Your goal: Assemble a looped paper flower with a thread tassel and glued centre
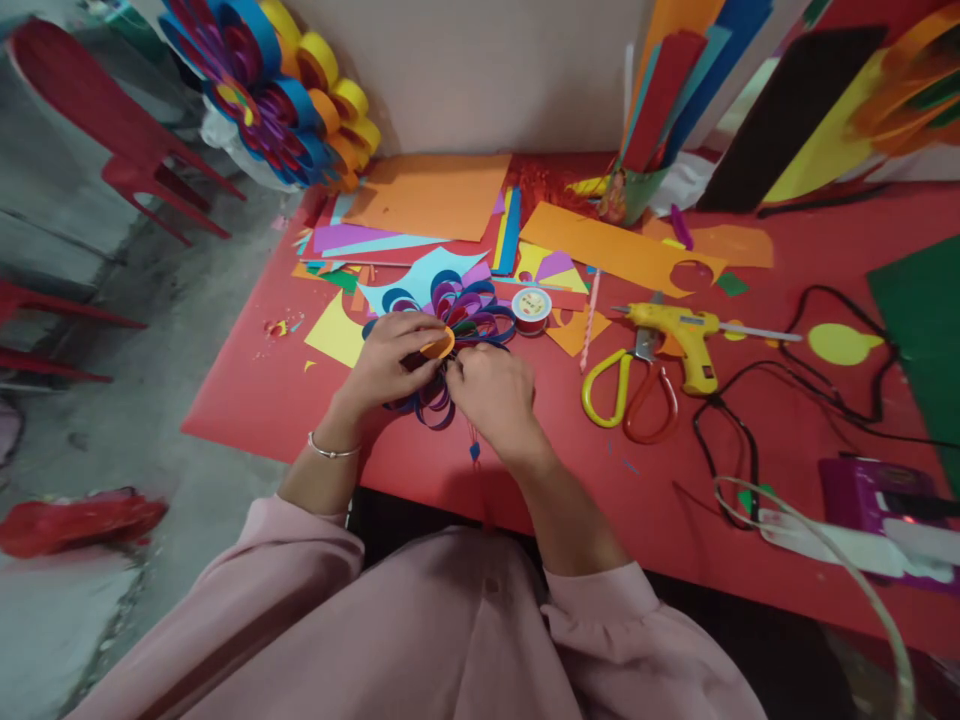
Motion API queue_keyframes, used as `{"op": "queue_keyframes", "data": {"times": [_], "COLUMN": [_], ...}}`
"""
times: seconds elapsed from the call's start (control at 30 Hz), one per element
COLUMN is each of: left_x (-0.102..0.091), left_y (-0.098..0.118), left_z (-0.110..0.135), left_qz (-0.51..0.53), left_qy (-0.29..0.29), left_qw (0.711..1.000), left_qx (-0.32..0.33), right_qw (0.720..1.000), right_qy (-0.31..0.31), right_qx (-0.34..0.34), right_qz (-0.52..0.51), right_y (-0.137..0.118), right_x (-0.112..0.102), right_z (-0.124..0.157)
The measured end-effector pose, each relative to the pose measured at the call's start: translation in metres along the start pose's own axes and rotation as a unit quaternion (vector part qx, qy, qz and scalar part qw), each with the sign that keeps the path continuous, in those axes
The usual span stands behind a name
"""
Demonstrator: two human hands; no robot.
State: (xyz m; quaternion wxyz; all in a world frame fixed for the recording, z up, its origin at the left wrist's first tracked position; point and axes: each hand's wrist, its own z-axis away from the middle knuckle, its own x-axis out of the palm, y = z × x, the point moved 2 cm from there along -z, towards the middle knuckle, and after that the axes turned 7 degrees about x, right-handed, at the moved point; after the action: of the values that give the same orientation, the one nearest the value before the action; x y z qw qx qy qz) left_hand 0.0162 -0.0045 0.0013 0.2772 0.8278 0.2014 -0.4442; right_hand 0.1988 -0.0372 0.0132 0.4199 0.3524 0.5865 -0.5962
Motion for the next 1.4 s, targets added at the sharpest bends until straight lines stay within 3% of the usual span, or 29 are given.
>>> {"op": "queue_keyframes", "data": {"times": [0.13, 0.53, 1.13, 1.23, 1.4], "left_x": [0.002, 0.005, 0.006, 0.007, 0.007], "left_y": [-0.001, 0.000, 0.000, -0.001, -0.001], "left_z": [0.000, 0.000, -0.001, -0.001, -0.001], "left_qz": [0.005, 0.000, -0.003, -0.003, 0.000], "left_qy": [-0.023, -0.003, -0.021, -0.013, -0.024], "left_qw": [1.000, 1.000, 1.000, 1.000, 1.000], "left_qx": [-0.008, -0.008, -0.023, -0.013, -0.016], "right_qw": [1.000, 0.996, 0.998, 0.998, 0.996], "right_qy": [0.013, 0.080, 0.049, 0.054, 0.057], "right_qx": [0.010, 0.034, 0.013, 0.001, 0.023], "right_qz": [-0.004, 0.010, -0.032, -0.044, -0.064], "right_y": [0.000, 0.010, 0.009, 0.012, 0.025], "right_x": [0.002, 0.005, 0.005, -0.001, 0.005], "right_z": [-0.001, -0.005, 0.001, 0.017, 0.072]}}
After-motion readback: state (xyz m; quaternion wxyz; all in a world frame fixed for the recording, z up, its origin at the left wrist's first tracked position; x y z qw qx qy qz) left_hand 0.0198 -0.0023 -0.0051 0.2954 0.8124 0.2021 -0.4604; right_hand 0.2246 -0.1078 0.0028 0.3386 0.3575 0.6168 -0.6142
